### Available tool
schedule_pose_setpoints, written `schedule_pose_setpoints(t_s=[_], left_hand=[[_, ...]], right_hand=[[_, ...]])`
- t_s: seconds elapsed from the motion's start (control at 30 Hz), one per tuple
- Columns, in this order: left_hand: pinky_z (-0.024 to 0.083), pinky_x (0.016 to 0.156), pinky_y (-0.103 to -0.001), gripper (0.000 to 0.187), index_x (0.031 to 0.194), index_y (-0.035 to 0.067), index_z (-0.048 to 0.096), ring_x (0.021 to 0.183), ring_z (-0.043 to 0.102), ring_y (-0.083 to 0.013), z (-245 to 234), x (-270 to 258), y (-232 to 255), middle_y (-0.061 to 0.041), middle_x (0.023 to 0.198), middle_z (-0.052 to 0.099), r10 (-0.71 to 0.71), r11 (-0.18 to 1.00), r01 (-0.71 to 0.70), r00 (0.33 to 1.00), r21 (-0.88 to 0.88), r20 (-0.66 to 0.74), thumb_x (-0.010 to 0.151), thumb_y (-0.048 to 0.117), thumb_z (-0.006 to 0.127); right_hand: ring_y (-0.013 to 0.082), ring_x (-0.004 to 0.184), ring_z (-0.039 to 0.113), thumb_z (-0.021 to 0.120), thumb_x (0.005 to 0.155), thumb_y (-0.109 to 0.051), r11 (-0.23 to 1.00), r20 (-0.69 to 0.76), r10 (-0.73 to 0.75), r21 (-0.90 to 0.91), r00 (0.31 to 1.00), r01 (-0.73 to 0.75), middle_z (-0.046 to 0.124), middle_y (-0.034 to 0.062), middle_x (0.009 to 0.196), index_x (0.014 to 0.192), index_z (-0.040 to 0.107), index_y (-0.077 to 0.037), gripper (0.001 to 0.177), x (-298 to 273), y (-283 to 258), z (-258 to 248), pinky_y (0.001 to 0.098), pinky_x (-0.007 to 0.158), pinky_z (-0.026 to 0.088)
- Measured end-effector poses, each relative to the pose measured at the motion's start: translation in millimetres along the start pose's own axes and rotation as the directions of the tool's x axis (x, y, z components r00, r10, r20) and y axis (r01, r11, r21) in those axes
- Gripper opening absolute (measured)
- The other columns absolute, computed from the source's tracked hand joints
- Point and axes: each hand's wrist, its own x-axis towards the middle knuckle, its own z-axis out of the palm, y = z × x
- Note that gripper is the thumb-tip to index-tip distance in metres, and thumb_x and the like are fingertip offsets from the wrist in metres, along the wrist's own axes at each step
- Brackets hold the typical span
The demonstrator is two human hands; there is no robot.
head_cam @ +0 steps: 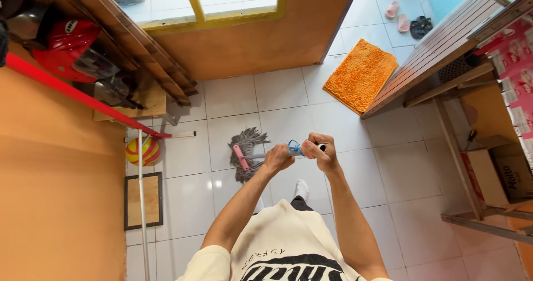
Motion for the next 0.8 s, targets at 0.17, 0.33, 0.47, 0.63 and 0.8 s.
schedule_pose_setpoints(t_s=[0.17,0.33,0.47,0.63,0.8], left_hand=[[0.056,0.076,-0.053,0.02,0.081,0.001,0.068,0.084,0.069,-0.046,-15,-36,-64,-0.023,0.082,0.072,-0.089,0.996,0.089,0.995,-0.007,-0.039,0.074,0.02,0.067],[0.055,0.074,-0.054,0.02,0.083,0.002,0.069,0.085,0.067,-0.0471,-29,-70,-112,-0.023,0.084,0.071,-0.109,0.994,0.109,0.991,-0.006,-0.072,0.074,0.02,0.066],[0.054,0.074,-0.054,0.016,0.082,0.004,0.071,0.083,0.066,-0.048,-31,-89,-135,-0.024,0.083,0.07,-0.202,0.979,0.201,0.976,-0.029,-0.084,0.077,0.016,0.062],[0.054,0.072,-0.053,0.012,0.077,0.001,0.068,0.081,0.066,-0.0485,-13,-90,-139,-0.026,0.079,0.069,-0.184,0.982,0.177,0.975,-0.061,-0.127,0.073,0.011,0.063],[0.053,0.074,-0.052,0.012,0.077,0.0,0.069,0.085,0.066,-0.0473,10,-77,-85,-0.025,0.081,0.07,-0.206,0.972,0.194,0.975,-0.135,-0.081,0.075,0.009,0.061]], right_hand=[[0.0098,0.053,0.041,0.06,0.097,-0.011,0.999,0.036,0.003,0.049,0.999,-0.005,0.044,0.0012,0.056,0.066,0.04,-0.009,0.037,-3,34,54,0.0284,0.052,0.035],[0.011,0.054,0.042,0.057,0.098,-0.009,0.995,0.036,-0.005,0.098,0.999,0.001,0.044,0.0006,0.057,0.067,0.04,-0.009,0.036,-10,76,92,0.0312,0.067,0.049],[0.0111,0.055,0.043,0.054,0.099,-0.005,0.992,0.088,0.079,0.095,0.993,-0.087,0.044,0.0005,0.057,0.065,0.039,-0.009,0.037,-21,99,108,0.0296,0.066,0.048],[0.0105,0.055,0.043,0.055,0.099,-0.005,0.989,0.103,0.144,0.015,0.984,-0.147,0.045,0.0009,0.055,0.063,0.04,-0.008,0.039,-32,86,107,0.0297,0.063,0.048],[0.0094,0.052,0.039,0.058,0.099,-0.006,0.989,0.049,0.148,0.003,0.988,-0.148,0.043,0.0001,0.055,0.062,0.038,-0.008,0.041,-45,57,67,0.0289,0.055,0.041]])
